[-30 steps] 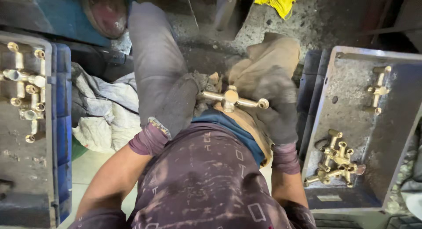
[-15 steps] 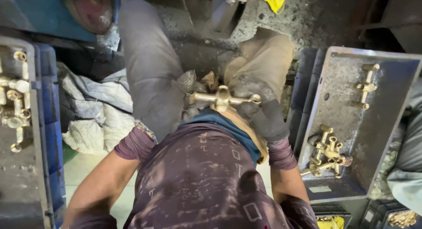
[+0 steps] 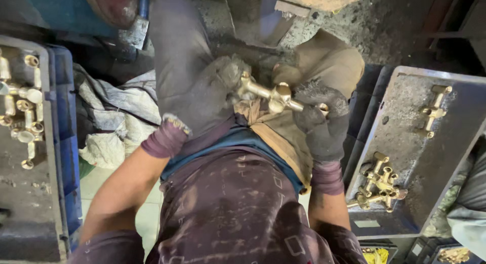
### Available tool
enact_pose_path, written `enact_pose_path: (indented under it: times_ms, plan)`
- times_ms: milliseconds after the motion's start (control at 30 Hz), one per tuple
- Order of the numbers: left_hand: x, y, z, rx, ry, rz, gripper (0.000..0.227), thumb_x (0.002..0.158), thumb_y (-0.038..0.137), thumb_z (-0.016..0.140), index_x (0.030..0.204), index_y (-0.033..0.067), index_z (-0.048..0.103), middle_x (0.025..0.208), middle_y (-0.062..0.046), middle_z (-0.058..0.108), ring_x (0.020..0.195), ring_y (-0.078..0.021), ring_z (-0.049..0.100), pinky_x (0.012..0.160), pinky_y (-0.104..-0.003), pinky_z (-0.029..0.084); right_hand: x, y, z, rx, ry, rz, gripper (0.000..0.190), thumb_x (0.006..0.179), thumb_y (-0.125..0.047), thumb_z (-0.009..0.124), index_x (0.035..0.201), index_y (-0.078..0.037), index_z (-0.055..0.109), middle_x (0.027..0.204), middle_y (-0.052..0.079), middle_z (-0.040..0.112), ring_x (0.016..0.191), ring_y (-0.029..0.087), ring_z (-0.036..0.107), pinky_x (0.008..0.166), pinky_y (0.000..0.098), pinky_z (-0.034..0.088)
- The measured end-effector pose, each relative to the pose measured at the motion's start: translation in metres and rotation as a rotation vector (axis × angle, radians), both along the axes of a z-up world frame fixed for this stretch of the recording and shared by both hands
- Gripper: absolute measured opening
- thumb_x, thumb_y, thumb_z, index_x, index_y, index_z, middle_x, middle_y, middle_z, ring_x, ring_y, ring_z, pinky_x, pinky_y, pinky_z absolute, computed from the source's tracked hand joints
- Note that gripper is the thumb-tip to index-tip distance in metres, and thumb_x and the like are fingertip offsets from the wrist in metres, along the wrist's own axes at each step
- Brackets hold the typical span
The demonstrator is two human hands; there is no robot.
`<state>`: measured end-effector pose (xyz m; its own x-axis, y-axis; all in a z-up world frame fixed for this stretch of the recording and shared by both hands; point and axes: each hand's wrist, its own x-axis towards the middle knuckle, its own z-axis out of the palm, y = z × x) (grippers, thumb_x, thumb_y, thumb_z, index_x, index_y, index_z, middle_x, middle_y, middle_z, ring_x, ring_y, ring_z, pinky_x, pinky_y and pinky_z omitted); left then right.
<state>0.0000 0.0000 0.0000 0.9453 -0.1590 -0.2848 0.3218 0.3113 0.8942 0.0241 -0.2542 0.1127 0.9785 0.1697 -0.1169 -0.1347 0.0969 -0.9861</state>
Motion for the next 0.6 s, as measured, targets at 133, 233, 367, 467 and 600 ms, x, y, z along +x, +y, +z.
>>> enact_pose_path:
  times_ms: [133, 233, 367, 467, 600]
  plan:
    - [0.044, 0.001, -0.012, -0.092, 0.190, 0.004, 0.041, 0.113, 0.030, 0.051, 0.139, -0.0024, 0.053, 0.111, -0.014, 0.060, 0.090, -0.0203, 0.054, 0.078, -0.034, 0.046, 0.023, 0.006, -0.007, -0.513, -0.400, -0.013, 0.019, 0.098, 0.000, 0.064, 0.116, -0.002, 0.070, 0.110, 0.011, 0.069, 0.096, 0.021, 0.065, 0.089, 0.0331, 0.052]
    - [0.068, 0.003, -0.016, 0.055, 0.186, 0.001, 0.048, 0.109, 0.031, 0.052, 0.147, 0.0019, 0.048, 0.122, -0.009, 0.065, 0.103, -0.0152, 0.059, 0.089, -0.031, 0.050, 0.040, 0.007, -0.008, -0.767, -0.623, 0.002, 0.020, 0.092, 0.004, 0.069, 0.111, -0.003, 0.071, 0.115, 0.015, 0.072, 0.111, 0.030, 0.069, 0.101, 0.0376, 0.054]
    - [0.087, 0.005, -0.017, 1.148, -0.580, -0.110, 0.049, 0.105, 0.017, 0.054, 0.150, 0.0000, 0.042, 0.140, -0.008, 0.060, 0.130, -0.0194, 0.059, 0.113, -0.034, 0.049, 0.059, 0.009, -0.011, -0.708, -0.516, -0.043, 0.020, 0.091, 0.004, 0.064, 0.108, -0.003, 0.070, 0.114, 0.013, 0.072, 0.108, 0.027, 0.070, 0.098, 0.0365, 0.055]
    - [0.094, -0.001, -0.022, 0.464, -0.050, 0.011, 0.050, 0.105, 0.019, 0.051, 0.151, 0.0000, 0.043, 0.144, -0.014, 0.060, 0.128, -0.0292, 0.058, 0.107, -0.048, 0.048, 0.071, 0.010, -0.020, -0.752, -0.507, -0.087, 0.012, 0.099, -0.001, 0.062, 0.104, -0.005, 0.072, 0.104, 0.010, 0.070, 0.096, 0.026, 0.068, 0.091, 0.0341, 0.052]
    - [0.092, 0.000, -0.030, 1.372, -0.821, -0.338, 0.058, 0.094, 0.007, 0.059, 0.149, -0.0081, 0.049, 0.153, -0.018, 0.054, 0.145, -0.0294, 0.049, 0.126, -0.042, 0.031, 0.081, 0.005, -0.040, -0.481, -0.152, -0.167, 0.013, 0.096, -0.010, 0.063, 0.107, -0.005, 0.069, 0.099, 0.014, 0.067, 0.089, 0.029, 0.060, 0.082, 0.0400, 0.049]
